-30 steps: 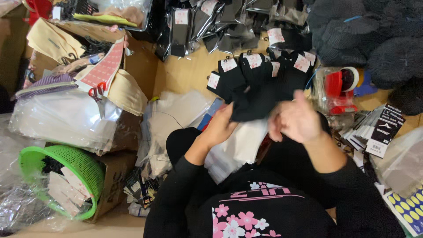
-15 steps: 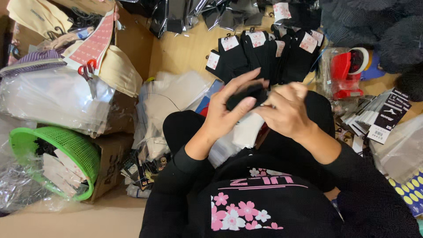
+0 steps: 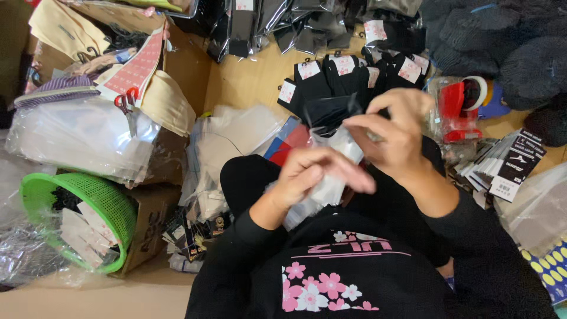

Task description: The person sits on the floor and repeatedly picks up pairs of black socks, places them into clear plastic bags, and seals the bags. The person then places the packaged socks into a pile on the floor.

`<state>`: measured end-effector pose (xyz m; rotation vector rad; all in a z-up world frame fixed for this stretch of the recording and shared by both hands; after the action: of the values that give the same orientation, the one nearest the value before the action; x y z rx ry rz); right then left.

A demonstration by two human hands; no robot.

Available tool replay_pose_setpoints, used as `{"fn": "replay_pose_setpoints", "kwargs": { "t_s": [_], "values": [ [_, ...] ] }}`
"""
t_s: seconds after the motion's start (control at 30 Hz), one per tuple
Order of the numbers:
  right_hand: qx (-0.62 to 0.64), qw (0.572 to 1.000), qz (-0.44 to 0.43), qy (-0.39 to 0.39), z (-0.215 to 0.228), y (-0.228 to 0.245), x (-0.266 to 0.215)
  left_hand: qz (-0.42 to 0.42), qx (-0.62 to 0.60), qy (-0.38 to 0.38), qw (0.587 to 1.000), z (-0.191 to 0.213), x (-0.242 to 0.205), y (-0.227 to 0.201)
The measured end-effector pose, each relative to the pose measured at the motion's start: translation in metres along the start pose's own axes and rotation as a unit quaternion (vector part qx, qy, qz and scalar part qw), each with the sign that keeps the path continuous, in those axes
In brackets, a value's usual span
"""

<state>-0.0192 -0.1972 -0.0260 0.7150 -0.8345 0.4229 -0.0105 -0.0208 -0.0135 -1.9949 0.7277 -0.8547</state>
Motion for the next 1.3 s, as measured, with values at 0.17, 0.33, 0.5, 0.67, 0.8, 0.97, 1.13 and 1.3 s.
{"fn": "replay_pose_setpoints", "kwargs": {
  "t_s": [0.17, 0.33, 0.5, 0.67, 0.8, 0.97, 1.13, 1.3],
  "values": [
    [0.228, 0.970, -0.009, 0.086, 0.010, 0.065, 0.023, 0.229, -0.301, -0.024, 0.925, 0.038, -0.043, 0.098],
    [0.369, 0.856, -0.040, 0.360, -0.010, 0.093, -0.042, 0.343, -0.161, -0.387, 0.841, 0.143, -0.067, 0.185],
    [0.231, 0.937, -0.116, 0.233, 0.000, 0.064, 0.000, 0.143, 0.186, -0.210, 0.949, 0.114, -0.047, 0.130],
    [0.197, 0.931, -0.199, 0.236, -0.001, 0.015, -0.013, 0.098, 0.228, -0.142, 0.958, 0.088, -0.031, 0.084],
    [0.193, 0.931, -0.258, 0.172, -0.012, 0.012, -0.041, 0.089, 0.241, -0.176, 0.950, 0.095, -0.042, 0.089],
    [0.279, 0.857, -0.392, 0.184, -0.019, -0.013, -0.055, 0.078, 0.286, -0.149, 0.943, 0.073, -0.040, 0.085],
    [0.286, 0.879, -0.374, 0.073, 0.008, -0.041, -0.036, 0.116, 0.309, -0.083, 0.940, 0.063, -0.046, 0.084],
    [0.180, 0.895, -0.408, 0.028, 0.036, -0.075, -0.046, 0.278, 0.219, -0.015, 0.935, 0.085, -0.087, 0.123]
  ]
}}
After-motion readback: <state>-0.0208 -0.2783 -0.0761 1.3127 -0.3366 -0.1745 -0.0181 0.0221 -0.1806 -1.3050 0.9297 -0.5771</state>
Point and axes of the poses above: each hand's wrist, its own x-axis towards the middle knuckle, its own z-axis out of the back of the hand, y = z × x, the point moved 3 cm from there along x, towards the middle knuckle, and after that the axes turned 11 degrees about x, right-handed, at the moved point
